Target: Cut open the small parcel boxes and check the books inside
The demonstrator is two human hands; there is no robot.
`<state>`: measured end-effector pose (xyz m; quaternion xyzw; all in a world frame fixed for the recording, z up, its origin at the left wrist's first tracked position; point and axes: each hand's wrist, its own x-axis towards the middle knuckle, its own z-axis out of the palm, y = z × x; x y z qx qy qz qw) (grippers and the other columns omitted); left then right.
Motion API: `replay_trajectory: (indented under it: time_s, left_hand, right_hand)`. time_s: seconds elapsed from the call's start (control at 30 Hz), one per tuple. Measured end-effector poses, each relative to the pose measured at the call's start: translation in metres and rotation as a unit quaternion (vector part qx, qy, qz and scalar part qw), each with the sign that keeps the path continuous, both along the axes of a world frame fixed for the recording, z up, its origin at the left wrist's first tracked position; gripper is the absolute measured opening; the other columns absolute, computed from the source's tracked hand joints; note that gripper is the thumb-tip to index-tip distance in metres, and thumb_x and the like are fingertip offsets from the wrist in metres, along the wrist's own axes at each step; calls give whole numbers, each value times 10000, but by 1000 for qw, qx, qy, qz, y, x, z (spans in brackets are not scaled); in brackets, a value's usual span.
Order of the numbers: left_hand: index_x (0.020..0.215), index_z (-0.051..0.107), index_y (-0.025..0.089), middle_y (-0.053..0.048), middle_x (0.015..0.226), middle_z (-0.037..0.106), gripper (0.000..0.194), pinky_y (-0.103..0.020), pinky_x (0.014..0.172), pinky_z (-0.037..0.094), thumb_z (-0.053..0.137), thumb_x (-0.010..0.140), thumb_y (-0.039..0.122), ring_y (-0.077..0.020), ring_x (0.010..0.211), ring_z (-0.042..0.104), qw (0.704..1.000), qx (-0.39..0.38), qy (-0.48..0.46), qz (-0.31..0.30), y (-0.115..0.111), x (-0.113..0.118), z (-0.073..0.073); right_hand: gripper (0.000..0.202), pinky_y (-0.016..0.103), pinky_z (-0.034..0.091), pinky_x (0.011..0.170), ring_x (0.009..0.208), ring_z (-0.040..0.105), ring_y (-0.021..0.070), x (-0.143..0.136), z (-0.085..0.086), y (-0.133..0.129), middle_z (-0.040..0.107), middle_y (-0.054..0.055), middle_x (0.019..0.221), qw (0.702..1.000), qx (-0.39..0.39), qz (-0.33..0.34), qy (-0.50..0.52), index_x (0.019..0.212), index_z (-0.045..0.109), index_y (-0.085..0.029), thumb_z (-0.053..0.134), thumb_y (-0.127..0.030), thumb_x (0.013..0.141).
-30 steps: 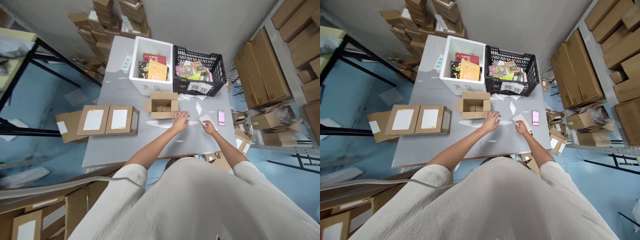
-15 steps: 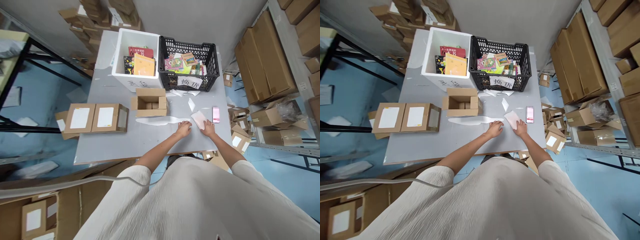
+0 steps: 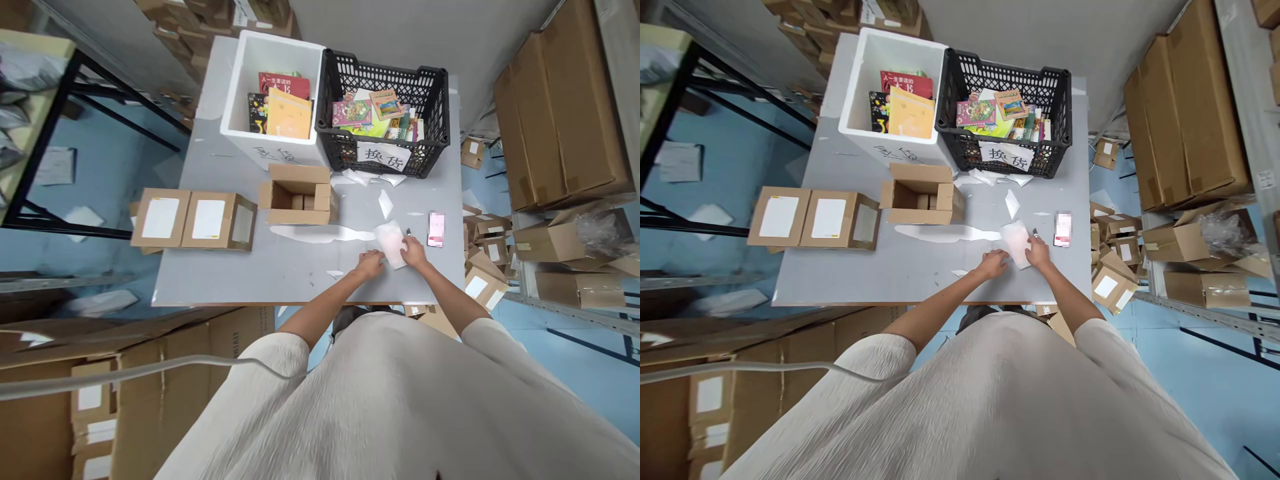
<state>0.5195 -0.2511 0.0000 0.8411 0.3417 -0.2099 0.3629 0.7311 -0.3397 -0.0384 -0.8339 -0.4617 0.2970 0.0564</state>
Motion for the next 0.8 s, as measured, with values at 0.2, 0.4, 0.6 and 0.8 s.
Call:
replay_trajectory:
  time_s: [0.2, 0.4, 0.6, 0.8]
  left_hand:
    - [1525, 677, 237, -153, 1629, 643, 475, -523, 1257, 474, 563, 1069, 303, -373, 1520, 591, 999, 10, 31, 29, 8, -23, -9]
    - [1518, 686, 237, -160, 1673, 605, 486, -532, 1238, 496, 581, 1052, 327, -395, 1512, 595, 998, 20, 36, 55, 18, -54, -15]
    - [1557, 654, 246, -142, 1718, 568, 507, -509, 1263, 474, 558, 1068, 333, -371, 1549, 569, 997, 7, 44, 57, 19, -72, -12]
    - [1553, 660, 257, -130, 1704, 585, 501, -494, 1266, 469, 564, 1068, 337, -360, 1534, 578, 998, -5, 40, 41, 20, -78, -11]
  right_hand:
    - [351, 385, 544, 1079, 1148, 677, 264, -31, -16, 10, 708, 122, 1316, 996, 18, 36, 79, 1332, 700, -188, 626, -190, 988]
    - [314, 415, 514, 1111, 1267, 631, 305, -68, -18, 22, 639, 154, 1439, 999, -5, 43, 26, 1338, 700, -205, 676, -272, 1032]
    - [433, 479, 456, 1122, 1324, 539, 367, -95, -13, 26, 597, 183, 1441, 995, -10, 93, -44, 1356, 679, -218, 806, -436, 1004]
    - [169, 445, 469, 1079, 1243, 612, 334, -87, -13, 29, 703, 177, 1331, 995, -19, 91, -22, 1155, 752, -214, 607, -232, 1071]
